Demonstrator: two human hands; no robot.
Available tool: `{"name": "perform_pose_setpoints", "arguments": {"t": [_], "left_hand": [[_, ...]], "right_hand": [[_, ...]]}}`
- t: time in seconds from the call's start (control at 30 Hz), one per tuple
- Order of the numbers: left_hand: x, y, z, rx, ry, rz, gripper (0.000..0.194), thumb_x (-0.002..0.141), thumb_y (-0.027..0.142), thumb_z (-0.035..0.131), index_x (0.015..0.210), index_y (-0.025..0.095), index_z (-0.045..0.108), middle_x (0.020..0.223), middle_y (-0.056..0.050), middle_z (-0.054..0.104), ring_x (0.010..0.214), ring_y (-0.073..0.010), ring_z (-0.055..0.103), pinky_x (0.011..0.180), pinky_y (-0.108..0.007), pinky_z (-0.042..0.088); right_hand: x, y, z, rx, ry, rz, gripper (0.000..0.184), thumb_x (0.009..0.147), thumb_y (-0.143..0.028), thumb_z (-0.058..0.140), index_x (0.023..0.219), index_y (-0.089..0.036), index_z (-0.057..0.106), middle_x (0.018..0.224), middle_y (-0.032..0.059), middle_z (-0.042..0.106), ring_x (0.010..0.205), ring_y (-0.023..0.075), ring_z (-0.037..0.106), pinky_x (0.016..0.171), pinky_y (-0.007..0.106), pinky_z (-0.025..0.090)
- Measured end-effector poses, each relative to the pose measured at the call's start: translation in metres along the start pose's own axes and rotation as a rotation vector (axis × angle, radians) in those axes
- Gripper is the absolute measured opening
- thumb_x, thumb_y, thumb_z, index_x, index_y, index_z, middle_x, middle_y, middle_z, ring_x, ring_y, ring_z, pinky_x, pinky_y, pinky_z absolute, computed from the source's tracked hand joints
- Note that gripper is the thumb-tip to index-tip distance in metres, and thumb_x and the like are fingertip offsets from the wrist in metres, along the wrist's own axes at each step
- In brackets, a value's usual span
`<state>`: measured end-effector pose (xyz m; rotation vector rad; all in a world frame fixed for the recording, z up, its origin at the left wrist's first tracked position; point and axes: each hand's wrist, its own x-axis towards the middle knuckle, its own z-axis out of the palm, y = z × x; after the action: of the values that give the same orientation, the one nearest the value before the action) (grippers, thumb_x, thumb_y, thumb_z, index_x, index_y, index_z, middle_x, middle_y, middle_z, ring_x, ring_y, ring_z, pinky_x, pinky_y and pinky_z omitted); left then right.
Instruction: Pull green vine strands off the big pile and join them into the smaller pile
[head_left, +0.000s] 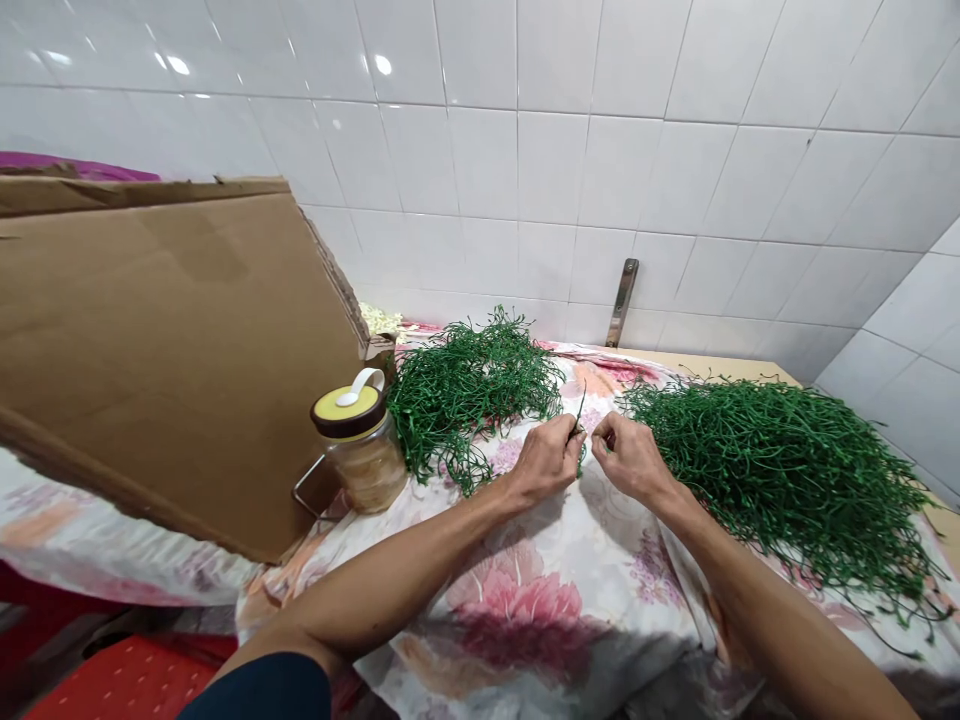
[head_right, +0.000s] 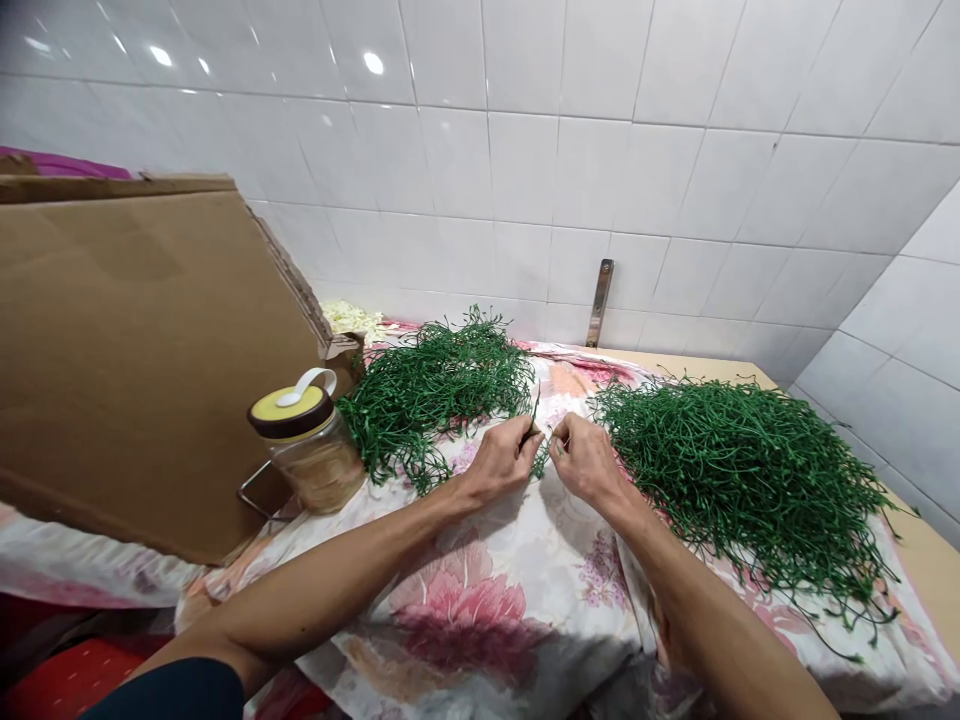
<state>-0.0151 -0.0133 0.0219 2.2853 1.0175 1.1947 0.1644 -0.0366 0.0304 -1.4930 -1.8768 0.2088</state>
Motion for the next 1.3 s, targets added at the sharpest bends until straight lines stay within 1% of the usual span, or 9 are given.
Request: {"name": "perform_pose_setpoints", "arguments": {"t": [0.13, 0.4, 0.53, 0.6, 0.67, 0.8, 0.97, 1.13, 1.3], "left_hand": [[0.000, 0.005, -0.006, -0.032, 0.051, 0.053, 0.023, 0.095, 0.031, 0.050, 0.076, 0.018, 0.055, 0.071, -0.002, 0.056, 0.064, -0.0131, 0.047, 0.062, -0.027, 0.034], [0.015, -0.001, -0.006, -0.670, -0.108, -0.527, 0.045, 0.088, 0.057, 0.059, 0.083, 0.012, 0.065, 0.076, -0.006, 0.070, 0.043, -0.0071, 0.046, 0.042, -0.023, 0.033], [0.018, -0.002, -0.008, -0.889, -0.093, -0.636, 0.051, 0.086, 0.062, 0.062, 0.082, 0.011, 0.067, 0.074, -0.007, 0.070, 0.042, -0.0065, 0.048, 0.039, -0.021, 0.035], [0.021, -0.003, -0.012, -0.980, -0.068, -0.686, 0.051, 0.085, 0.062, 0.063, 0.082, 0.011, 0.066, 0.075, -0.008, 0.070, 0.044, -0.0077, 0.051, 0.040, -0.022, 0.038], [0.023, -0.004, -0.017, -1.053, -0.046, -0.707, 0.051, 0.086, 0.061, 0.062, 0.084, 0.011, 0.066, 0.078, -0.009, 0.071, 0.047, -0.0092, 0.055, 0.042, -0.022, 0.041], [0.027, -0.006, -0.026, -1.145, -0.031, -0.691, 0.051, 0.090, 0.061, 0.058, 0.088, 0.011, 0.066, 0.081, -0.011, 0.073, 0.052, -0.0110, 0.059, 0.046, -0.023, 0.045], [0.029, -0.005, -0.029, -1.229, -0.028, -0.693, 0.050, 0.093, 0.058, 0.056, 0.089, 0.009, 0.065, 0.083, -0.012, 0.072, 0.053, -0.0107, 0.060, 0.049, -0.024, 0.049], [0.031, -0.002, -0.029, -1.220, 0.035, -0.674, 0.047, 0.092, 0.057, 0.057, 0.090, 0.010, 0.063, 0.085, -0.011, 0.071, 0.055, -0.0106, 0.062, 0.051, -0.024, 0.052], [0.034, -0.006, -0.034, -1.062, 0.201, -0.597, 0.051, 0.089, 0.061, 0.060, 0.093, 0.010, 0.062, 0.088, -0.009, 0.068, 0.055, -0.0120, 0.065, 0.049, -0.024, 0.052]], "right_hand": [[0.005, 0.011, -0.007, -0.025, 0.109, 0.142, 0.007, 0.078, -0.025, 0.058, 0.073, -0.021, 0.060, 0.065, 0.0008, 0.066, 0.055, 0.0148, 0.057, 0.058, 0.025, 0.041], [0.016, 0.035, -0.029, 0.041, 0.199, 0.280, 0.014, 0.082, -0.031, 0.057, 0.086, -0.021, 0.065, 0.065, 0.0006, 0.068, 0.055, 0.0178, 0.067, 0.061, 0.027, 0.051], [0.021, 0.052, -0.037, -0.058, 0.383, 0.129, 0.037, 0.080, -0.026, 0.055, 0.115, -0.014, 0.063, 0.107, 0.0152, 0.071, 0.099, 0.0271, 0.069, 0.085, 0.039, 0.056], [0.021, 0.052, -0.042, -0.143, 0.456, 0.020, 0.059, 0.078, -0.022, 0.058, 0.134, -0.008, 0.053, 0.139, 0.0240, 0.053, 0.131, 0.0342, 0.052, 0.103, 0.049, 0.049], [0.019, 0.043, -0.045, -0.173, 0.471, -0.030, 0.063, 0.079, -0.023, 0.060, 0.139, -0.006, 0.050, 0.148, 0.0259, 0.043, 0.140, 0.0376, 0.040, 0.109, 0.054, 0.043], [0.009, 0.013, -0.038, 0.098, 0.248, -0.052, 0.034, 0.092, -0.034, 0.056, 0.119, -0.015, 0.066, 0.118, 0.0161, 0.068, 0.107, 0.0281, 0.066, 0.091, 0.043, 0.057], [-0.002, -0.010, -0.010, 0.351, -0.173, -0.117, 0.038, 0.089, -0.043, 0.066, 0.120, -0.020, 0.067, 0.113, 0.0097, 0.072, 0.096, 0.0224, 0.068, 0.084, 0.035, 0.057], [-0.003, -0.009, 0.000, 0.368, -0.179, -0.059, 0.025, 0.088, -0.044, 0.067, 0.090, -0.019, 0.069, 0.086, 0.0044, 0.071, 0.077, 0.0181, 0.064, 0.074, 0.030, 0.052], [0.001, -0.001, -0.008, 0.352, -0.055, 0.020, 0.030, 0.085, -0.048, 0.069, 0.084, -0.018, 0.069, 0.074, 0.0019, 0.066, 0.064, 0.0149, 0.055, 0.061, 0.027, 0.044]]}}
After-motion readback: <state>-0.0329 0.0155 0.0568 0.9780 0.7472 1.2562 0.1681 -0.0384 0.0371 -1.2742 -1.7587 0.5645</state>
